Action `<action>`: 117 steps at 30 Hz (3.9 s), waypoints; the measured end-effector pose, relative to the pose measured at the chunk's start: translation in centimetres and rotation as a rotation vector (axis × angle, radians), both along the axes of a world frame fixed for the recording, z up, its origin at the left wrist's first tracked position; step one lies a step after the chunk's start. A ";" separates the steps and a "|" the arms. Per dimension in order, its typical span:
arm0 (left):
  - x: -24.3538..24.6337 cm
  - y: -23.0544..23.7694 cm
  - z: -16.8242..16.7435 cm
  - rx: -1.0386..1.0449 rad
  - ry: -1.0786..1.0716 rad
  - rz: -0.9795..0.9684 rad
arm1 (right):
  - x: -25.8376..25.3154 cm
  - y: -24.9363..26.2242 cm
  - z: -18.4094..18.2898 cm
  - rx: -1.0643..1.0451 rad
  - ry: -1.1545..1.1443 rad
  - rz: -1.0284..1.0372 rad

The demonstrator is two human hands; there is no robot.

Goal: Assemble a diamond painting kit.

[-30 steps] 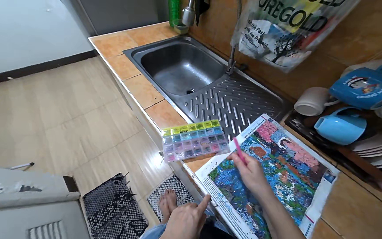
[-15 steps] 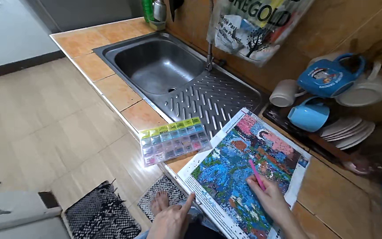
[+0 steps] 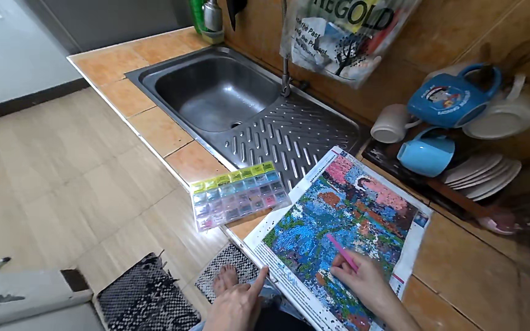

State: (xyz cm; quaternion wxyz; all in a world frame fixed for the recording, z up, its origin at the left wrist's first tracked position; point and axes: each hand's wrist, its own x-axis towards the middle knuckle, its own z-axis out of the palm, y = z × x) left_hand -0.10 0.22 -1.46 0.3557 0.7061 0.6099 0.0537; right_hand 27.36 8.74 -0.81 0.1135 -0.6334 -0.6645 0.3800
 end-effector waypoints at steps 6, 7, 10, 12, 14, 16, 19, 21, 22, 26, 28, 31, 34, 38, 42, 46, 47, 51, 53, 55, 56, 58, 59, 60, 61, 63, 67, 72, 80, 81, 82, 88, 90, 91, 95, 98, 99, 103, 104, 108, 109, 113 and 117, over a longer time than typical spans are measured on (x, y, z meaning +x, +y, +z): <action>0.0 -0.3 -0.7 0.065 0.007 0.004 | -0.5 -0.5 0.2 0.006 -0.062 0.106; 0.0 -0.3 -0.7 0.066 0.005 0.007 | -0.6 -0.6 0.2 0.016 -0.067 0.120; 0.0 -0.3 -0.5 0.053 -0.007 0.014 | -0.7 -0.7 0.1 0.034 -0.084 0.140; 0.0 -0.3 -0.6 0.057 -0.009 0.014 | -0.7 -0.8 0.1 0.050 -0.101 0.154; 0.0 -0.3 -0.6 0.052 -0.008 0.012 | -0.8 -0.9 0.2 0.061 -0.131 0.177; 0.0 -0.3 -0.5 0.045 -0.007 0.010 | -1.0 -1.2 0.3 0.119 -0.175 0.210; 0.0 -0.3 -0.4 0.046 -0.015 0.013 | -1.2 -1.6 0.0 0.246 -0.215 0.255; 0.0 -0.3 -0.5 0.059 -0.018 0.012 | -1.3 -1.6 0.0 0.248 -0.230 0.264; 0.0 -0.3 -0.5 0.060 -0.017 0.009 | -1.4 -1.6 0.0 0.250 -0.236 0.267; 0.1 -0.2 -0.4 0.031 -0.009 0.009 | -1.6 -1.7 0.1 0.251 -0.262 0.278; 0.1 -0.2 -0.2 0.009 -0.010 0.010 | -1.7 -1.7 0.0 0.262 -0.273 0.275; 0.1 -0.1 0.0 -0.016 -0.005 0.003 | -1.9 -1.7 -0.1 0.271 -0.310 0.277; 0.0 0.0 -0.1 -0.045 -0.010 -0.006 | -2.2 -1.2 0.6 0.078 -0.358 0.268; 0.0 0.1 0.2 -0.043 -0.011 0.003 | -1.4 -0.5 0.3 0.007 -0.184 0.178; -0.1 0.1 -0.2 -0.015 -0.028 -0.001 | -0.9 -0.1 0.1 0.051 -0.028 0.092; 0.0 0.2 -0.1 -0.011 -0.043 0.003 | -3.6 1.0 1.0 0.070 0.008 0.137; 0.0 0.3 0.1 -0.027 -0.039 0.000 | -4.7 1.6 1.4 0.058 -0.004 0.175; -0.2 0.4 0.0 -0.076 -0.043 -0.003 | -9.4 3.9 2.0 0.044 -0.072 0.320; -0.2 0.5 0.1 -0.105 -0.042 -0.004 | -11.2 4.9 1.7 0.042 -0.129 0.375; -0.3 0.5 0.3 -0.129 -0.038 -0.006 | -12.7 5.5 1.6 0.026 -0.166 0.422; -0.4 0.6 0.4 -0.140 -0.036 -0.007 | -13.3 5.8 1.7 0.012 -0.183 0.443; -0.4 0.6 0.3 -0.128 -0.040 -0.008 | -14.4 6.1 1.8 -0.014 -0.225 0.469; -0.4 0.6 0.2 -0.112 -0.046 -0.007 | -14.7 6.2 1.7 -0.024 -0.249 0.475; -0.4 0.5 0.0 -0.095 -0.053 -0.009 | -15.0 6.2 1.7 -0.027 -0.269 0.476; -0.4 0.5 -0.2 -0.072 -0.061 -0.011 | -15.1 6.3 1.6 -0.024 -0.280 0.474; -0.5 0.5 -0.2 -0.078 -0.066 -0.010 | -15.3 6.4 1.6 -0.030 -0.274 0.468; -0.6 0.6 -0.2 -0.099 -0.068 -0.012 | -14.9 6.4 1.6 -0.013 -0.230 0.450; -0.6 0.6 -0.3 -0.105 -0.065 -0.019 | -13.5 6.5 1.4 0.077 -0.078 0.369; -0.6 0.3 -0.2 -0.088 -0.076 -0.018 | -6.8 5.7 2.1 0.050 0.212 0.040; -0.5 0.2 -0.2 -0.078 -0.079 -0.017 | -6.0 5.3 2.3 -0.001 0.299 -0.036; -0.5 0.2 -0.2 -0.077 -0.083 -0.015 | -5.3 5.0 2.4 -0.062 0.406 -0.118; -0.2 -0.1 -0.8 -0.007 -0.083 -0.008 | -2.8 3.5 2.3 -0.339 0.831 -0.395; -0.2 -0.3 -0.9 0.024 -0.079 -0.004 | -2.5 3.3 2.1 -0.358 0.879 -0.421; -0.2 -0.3 -0.8 0.027 -0.078 -0.004 | -2.4 3.2 2.0 -0.362 0.888 -0.430; -0.3 -0.5 -1.0 0.075 -0.086 -0.004 | -1.3 2.7 1.5 -0.309 0.890 -0.452; -0.2 -0.9 -1.6 0.210 -0.103 0.013 | 0.0 2.3 1.1 -0.248 0.854 -0.487; -0.2 -1.0 -1.8 0.289 -0.114 0.027 | 0.4 2.1 1.0 -0.232 0.840 -0.488; 0.0 -1.1 -2.4 0.539 -0.137 0.102 | 1.2 1.4 0.7 -0.197 0.827 -0.468; 0.0 -1.1 -2.5 0.570 -0.135 0.107 | 1.2 1.2 0.7 -0.193 0.827 -0.465; 0.0 -0.9 -2.7 0.658 -0.126 0.086 | 1.0 0.9 0.6 -0.180 0.789 -0.416; -0.1 -0.8 -2.8 0.688 -0.120 0.075 | 0.8 0.8 0.7 -0.178 0.778 -0.403; -1.1 0.1 -0.3 0.731 -0.246 0.075 | -0.1 1.1 1.7 -0.174 0.753 -0.364; -4.0 1.9 9.8 0.695 -0.627 0.100 | 0.3 1.4 1.9 -0.102 0.667 -0.335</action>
